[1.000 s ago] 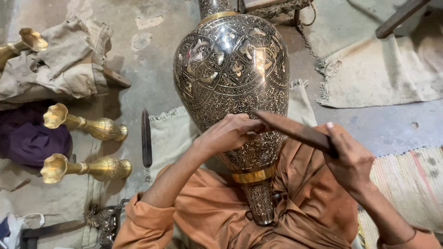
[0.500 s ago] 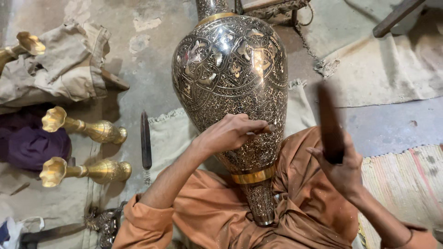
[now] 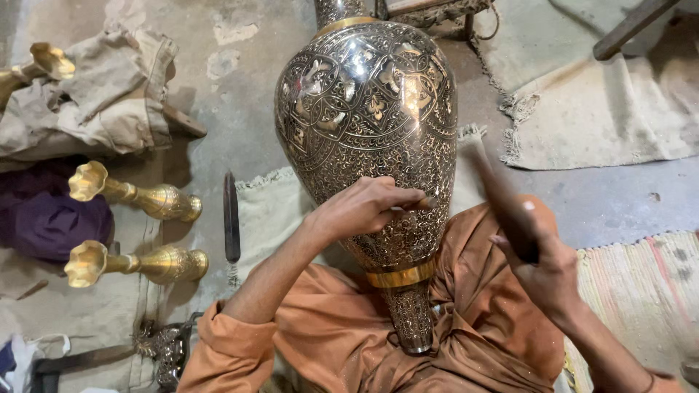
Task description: The person sits cross-legged on the floor holding a large engraved metal vase between their legs. They hold a small punch against the vase surface with one hand and repeatedly strike it with a wooden mallet held in the other hand, working the decorated surface, and briefly reposition the vase.
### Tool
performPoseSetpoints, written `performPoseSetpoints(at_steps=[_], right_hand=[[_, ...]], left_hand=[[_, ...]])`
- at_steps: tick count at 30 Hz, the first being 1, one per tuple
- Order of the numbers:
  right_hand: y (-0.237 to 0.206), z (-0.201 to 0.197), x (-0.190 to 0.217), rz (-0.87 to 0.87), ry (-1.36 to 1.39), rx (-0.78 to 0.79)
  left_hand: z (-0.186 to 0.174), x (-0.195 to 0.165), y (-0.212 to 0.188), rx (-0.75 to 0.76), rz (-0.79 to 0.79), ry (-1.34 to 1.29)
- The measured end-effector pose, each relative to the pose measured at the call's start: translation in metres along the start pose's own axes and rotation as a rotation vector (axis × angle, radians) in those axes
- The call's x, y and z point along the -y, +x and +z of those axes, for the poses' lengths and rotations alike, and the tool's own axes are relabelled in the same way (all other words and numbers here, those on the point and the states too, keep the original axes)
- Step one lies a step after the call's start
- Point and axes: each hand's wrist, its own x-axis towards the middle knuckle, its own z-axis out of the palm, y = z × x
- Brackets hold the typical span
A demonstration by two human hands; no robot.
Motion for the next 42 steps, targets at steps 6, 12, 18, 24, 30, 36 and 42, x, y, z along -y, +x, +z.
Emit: performPoseSetpoints(at_steps=[6, 12, 18, 24, 30, 36, 42], right_hand=[[-0.015, -0.003, -0.003, 0.166, -0.03, -0.028], [-0.028, -0.009, -0.013, 0.404, 0.022, 0.051], [-0.028, -0.004, -0.008, 0.488, -0.031, 0.058], [-0.02, -0.004, -0.002, 0.498, -0.054, 0.039], [-0.018, -0.008, 0.0, 0.559, 0.027, 0.08], [-0.013, -0.007, 0.003, 0.549, -0.045, 0.088], [-0.005, -0.004, -0.002, 0.559, -0.074, 0.129]], left_hand=[[0.004, 0.006, -0.018, -0.194, -0.122, -0.175], [0.022, 0.027, -0.09, -0.849, -0.234, -0.621], [0.08, 0.034, -0.145, -1.055, -0.515, -0.741], [0.117, 0.011, -0.161, -1.186, -0.617, -0.966], [0.123, 0.001, -0.161, -1.096, -0.724, -0.951], [0.124, 0.002, -0.16, -1.052, -0.571, -1.005], [0.113, 0.002, -0.147, -0.967, -0.537, -0.934]])
